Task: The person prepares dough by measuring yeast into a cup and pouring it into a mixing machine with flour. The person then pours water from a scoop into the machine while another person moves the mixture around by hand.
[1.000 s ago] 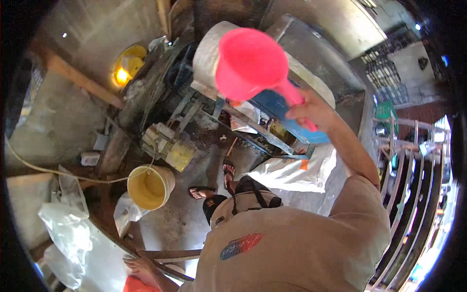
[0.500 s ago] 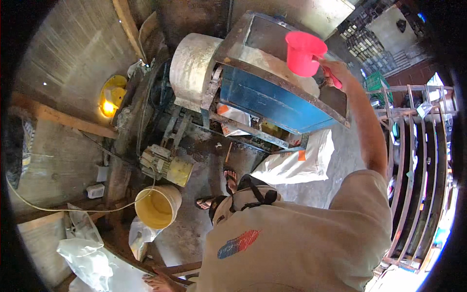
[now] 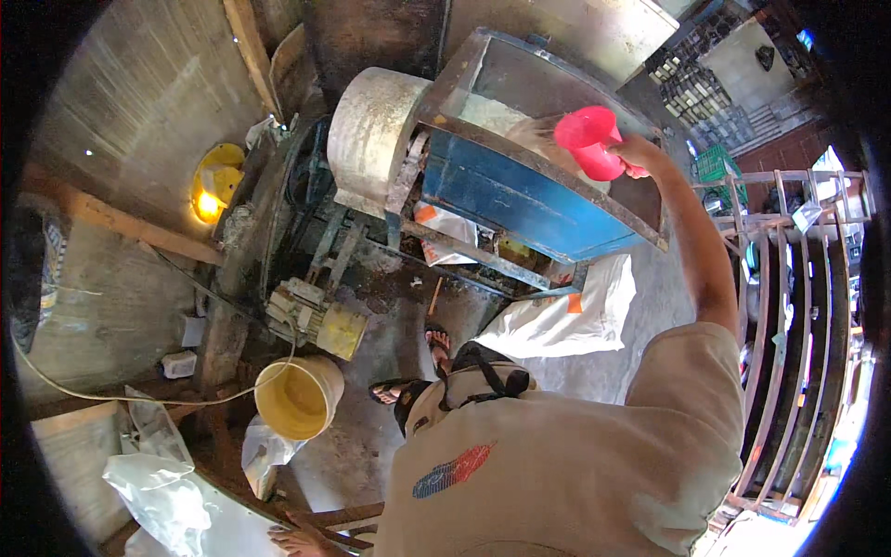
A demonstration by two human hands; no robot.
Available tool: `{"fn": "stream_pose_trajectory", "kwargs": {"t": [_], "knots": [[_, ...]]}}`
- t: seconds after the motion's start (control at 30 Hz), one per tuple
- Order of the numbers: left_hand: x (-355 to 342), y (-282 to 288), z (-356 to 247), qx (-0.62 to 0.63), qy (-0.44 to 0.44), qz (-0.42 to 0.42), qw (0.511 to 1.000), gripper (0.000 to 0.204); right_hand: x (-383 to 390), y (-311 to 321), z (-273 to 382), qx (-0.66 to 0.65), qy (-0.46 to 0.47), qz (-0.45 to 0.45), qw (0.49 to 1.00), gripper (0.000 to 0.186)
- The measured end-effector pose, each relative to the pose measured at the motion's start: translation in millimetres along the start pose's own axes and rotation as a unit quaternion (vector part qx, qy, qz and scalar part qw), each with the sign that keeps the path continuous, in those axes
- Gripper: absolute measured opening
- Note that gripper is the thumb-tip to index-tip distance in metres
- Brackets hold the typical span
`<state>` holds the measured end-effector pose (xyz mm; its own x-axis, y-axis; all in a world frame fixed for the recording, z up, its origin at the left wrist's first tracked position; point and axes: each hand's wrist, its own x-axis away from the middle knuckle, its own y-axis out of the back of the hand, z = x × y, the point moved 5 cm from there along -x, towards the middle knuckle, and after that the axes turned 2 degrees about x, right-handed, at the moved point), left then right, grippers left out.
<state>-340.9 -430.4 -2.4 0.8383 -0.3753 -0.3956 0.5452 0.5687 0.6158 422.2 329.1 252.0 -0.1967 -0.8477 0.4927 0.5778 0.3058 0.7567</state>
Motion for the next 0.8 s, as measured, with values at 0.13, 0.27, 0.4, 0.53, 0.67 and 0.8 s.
{"fn": "stream_pose_trajectory", "kwargs": {"t": [0.13,0.27,0.4,0.53,0.67,0.8], "knots": [[-1,2,4,0.009,-0.009,-0.004,1.0,0.065,-7,2,-1,0.138,0.007,-0.074,0.988,0.033],[0,6,18,0.007,-0.032,-0.016,0.999,0.067,28,-7,24,0.253,0.03,-0.156,0.954,0.025],[-2,-9,15,0.013,-0.016,0.08,0.997,0.079,7,0,-6,0.504,0.134,-0.253,0.815,0.023],[-3,22,11,0.111,-0.002,0.067,0.992,0.084,21,17,-17,0.466,0.081,-0.325,0.819,0.036],[-10,56,10,0.166,-0.016,0.166,0.972,0.086,58,20,10,0.398,0.033,-0.358,0.844,0.028],[6,32,24,0.205,-0.102,-0.016,0.973,0.081,92,-35,52,0.328,0.187,-0.462,0.802,0.047]]}}
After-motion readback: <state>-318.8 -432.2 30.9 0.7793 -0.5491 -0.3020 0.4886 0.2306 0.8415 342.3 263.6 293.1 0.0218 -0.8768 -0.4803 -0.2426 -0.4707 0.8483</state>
